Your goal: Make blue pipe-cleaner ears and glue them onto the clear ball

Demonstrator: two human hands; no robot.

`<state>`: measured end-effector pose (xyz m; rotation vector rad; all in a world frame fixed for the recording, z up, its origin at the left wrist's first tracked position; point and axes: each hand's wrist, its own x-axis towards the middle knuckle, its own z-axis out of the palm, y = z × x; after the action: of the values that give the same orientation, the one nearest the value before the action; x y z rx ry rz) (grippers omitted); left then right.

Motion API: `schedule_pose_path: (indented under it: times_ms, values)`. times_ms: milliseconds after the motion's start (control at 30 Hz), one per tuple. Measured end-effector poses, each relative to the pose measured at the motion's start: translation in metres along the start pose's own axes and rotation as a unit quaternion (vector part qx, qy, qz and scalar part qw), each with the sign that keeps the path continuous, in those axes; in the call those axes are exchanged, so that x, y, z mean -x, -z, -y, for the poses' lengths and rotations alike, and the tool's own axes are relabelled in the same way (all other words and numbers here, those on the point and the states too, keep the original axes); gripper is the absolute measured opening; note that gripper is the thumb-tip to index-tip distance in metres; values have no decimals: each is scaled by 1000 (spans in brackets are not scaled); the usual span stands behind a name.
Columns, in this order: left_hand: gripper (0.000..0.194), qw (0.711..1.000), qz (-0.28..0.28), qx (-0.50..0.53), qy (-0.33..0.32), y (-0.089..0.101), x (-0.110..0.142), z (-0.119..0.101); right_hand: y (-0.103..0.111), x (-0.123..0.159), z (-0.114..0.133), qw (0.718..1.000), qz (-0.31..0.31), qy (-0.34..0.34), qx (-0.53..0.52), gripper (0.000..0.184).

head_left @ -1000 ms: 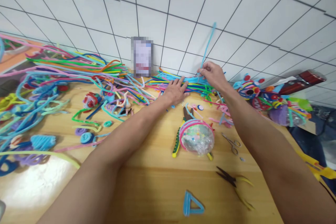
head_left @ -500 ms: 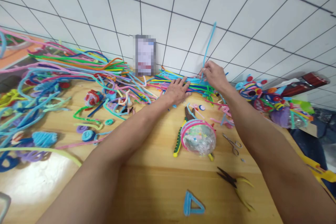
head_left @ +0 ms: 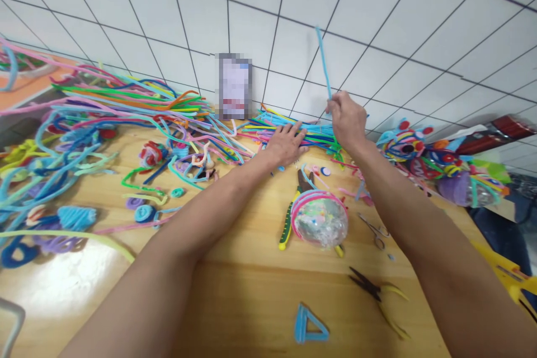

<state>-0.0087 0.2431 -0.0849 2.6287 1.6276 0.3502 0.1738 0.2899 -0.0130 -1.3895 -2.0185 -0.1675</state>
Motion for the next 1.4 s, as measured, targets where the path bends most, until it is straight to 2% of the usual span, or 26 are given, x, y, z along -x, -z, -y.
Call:
schedule_pose_path:
  times_ms: [133, 233, 367, 533, 633, 733, 933, 1167, 1300, 1400]
  values:
    - [68, 1000, 8, -1, 0, 3, 1, -1, -1, -2, 13, 998, 3, 66, 14, 36]
    - [67, 1000, 7, -3, 2, 5, 2, -2, -6, -4, 16, 991, 72, 91, 73, 33]
    - [66, 1000, -5, 8, 2, 5, 3, -2, -9, -4, 10, 979, 148, 84, 112, 31]
    - [67, 999, -21, 23, 17, 2, 1, 0, 6, -6, -22, 979, 149, 50, 126, 38]
    - [69, 999, -25, 28, 16, 0, -1, 1, 19, -4, -49, 966, 180, -3, 186, 32]
    - [68, 999, -33, 29, 11, -1, -1, 1, 23, 2, -68, 955, 211, -12, 210, 34]
    - [67, 999, -48, 26, 5, -4, -1, 2, 9, 8, -75, 958, 195, 12, 208, 39]
    - [67, 999, -41, 28, 8, 1, 1, 2, -5, 4, -71, 949, 220, 50, 222, 28]
    - [66, 999, -35, 31, 15, 3, 2, 1, -6, 6, -66, 948, 225, 49, 220, 27]
    - [67, 999, -34, 30, 17, 2, 1, 0, 1, 8, -61, 947, 208, 21, 245, 32]
